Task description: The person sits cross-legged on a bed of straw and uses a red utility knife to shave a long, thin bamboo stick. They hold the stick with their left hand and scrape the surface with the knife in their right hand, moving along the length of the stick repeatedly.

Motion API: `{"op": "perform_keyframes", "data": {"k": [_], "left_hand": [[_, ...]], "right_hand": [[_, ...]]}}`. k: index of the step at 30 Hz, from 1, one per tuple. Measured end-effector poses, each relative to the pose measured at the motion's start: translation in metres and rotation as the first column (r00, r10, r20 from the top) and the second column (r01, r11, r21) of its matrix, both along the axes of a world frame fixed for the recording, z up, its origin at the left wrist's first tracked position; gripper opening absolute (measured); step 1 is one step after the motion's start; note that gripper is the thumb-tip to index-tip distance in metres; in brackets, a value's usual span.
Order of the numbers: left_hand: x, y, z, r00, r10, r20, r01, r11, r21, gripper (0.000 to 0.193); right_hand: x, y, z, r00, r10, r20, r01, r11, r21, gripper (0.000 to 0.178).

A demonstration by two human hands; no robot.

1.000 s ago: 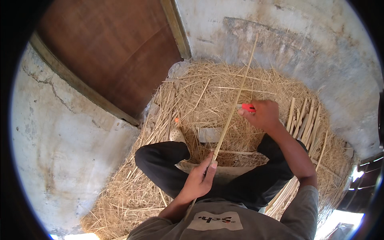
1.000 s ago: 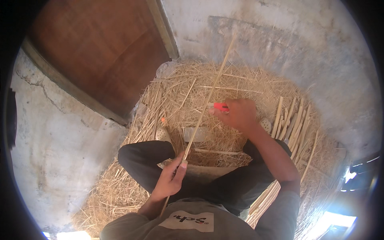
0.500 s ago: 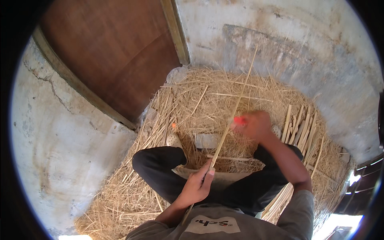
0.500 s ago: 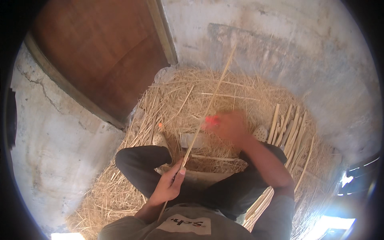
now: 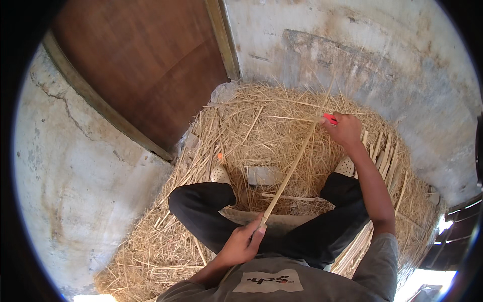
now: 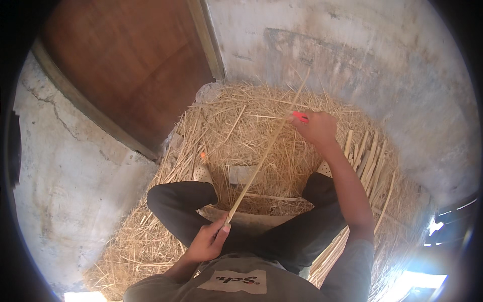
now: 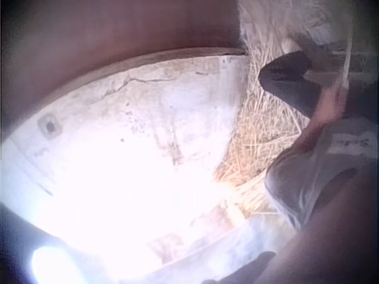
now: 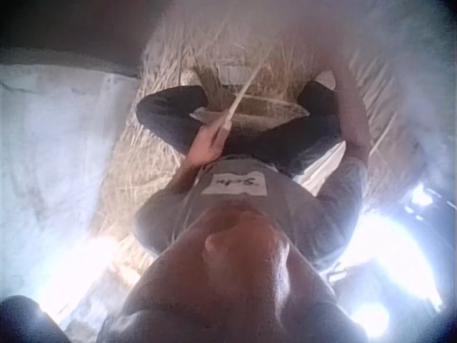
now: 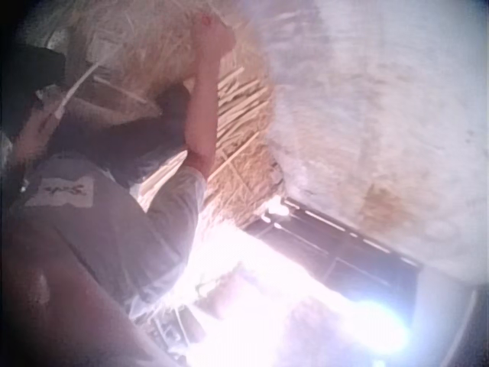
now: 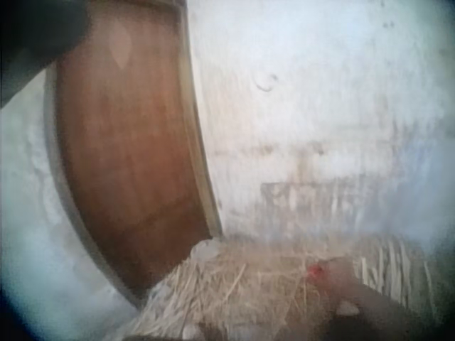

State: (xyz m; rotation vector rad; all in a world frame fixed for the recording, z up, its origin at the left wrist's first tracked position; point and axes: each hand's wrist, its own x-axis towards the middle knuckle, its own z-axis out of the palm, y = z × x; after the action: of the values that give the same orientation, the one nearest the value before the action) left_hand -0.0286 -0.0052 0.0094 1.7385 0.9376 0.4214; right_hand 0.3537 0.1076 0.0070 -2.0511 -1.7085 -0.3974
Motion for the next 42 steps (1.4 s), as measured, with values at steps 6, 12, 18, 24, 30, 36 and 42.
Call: {"op": "perform_keyframes", "data": {"k": [6, 12, 18, 24, 30, 36, 42], "left_hand": [[-0.023, -0.014, -0.01, 0.997, -0.068, 0.032, 0.072, 0.989, -0.127, 0.042], [-0.055, -0.024, -0.022, 0.982, -0.122, 0.142, 0.159, 0.943, -0.293, 0.042], [-0.02, 0.013, -0.04, 0.905, 0.236, 0.355, 0.062, 0.75, -0.658, 0.046], [0.038, 0.053, -0.041, 0.878, 0.315, 0.361, -0.027, 0.785, -0.619, 0.04], [0.046, 0.043, -0.022, 0.879, 0.286, 0.381, 0.004, 0.796, -0.606, 0.036], [0.048, 0.038, -0.016, 0.911, 0.227, 0.345, 0.005, 0.829, -0.56, 0.036], [0.051, 0.044, -0.007, 0.954, 0.152, 0.257, -0.075, 0.955, -0.286, 0.032]], "right_hand": [[0.053, 0.012, -0.005, 0.971, -0.23, -0.065, 0.221, 0.967, -0.124, 0.072], [0.145, 0.007, -0.034, 0.81, -0.543, -0.223, 0.523, 0.84, -0.148, 0.086], [0.037, -0.006, -0.016, 0.943, -0.204, -0.262, 0.116, 0.941, -0.317, 0.083], [-0.094, -0.045, -0.03, 0.871, 0.463, -0.163, -0.488, 0.852, -0.189, 0.062], [-0.107, -0.038, -0.023, 0.845, 0.521, -0.118, -0.528, 0.848, -0.039, 0.06], [-0.111, -0.05, -0.024, 0.789, 0.609, -0.08, -0.612, 0.791, -0.018, 0.063], [-0.106, -0.034, -0.018, 0.856, 0.505, 0.112, -0.509, 0.861, 0.012, 0.063]]}}
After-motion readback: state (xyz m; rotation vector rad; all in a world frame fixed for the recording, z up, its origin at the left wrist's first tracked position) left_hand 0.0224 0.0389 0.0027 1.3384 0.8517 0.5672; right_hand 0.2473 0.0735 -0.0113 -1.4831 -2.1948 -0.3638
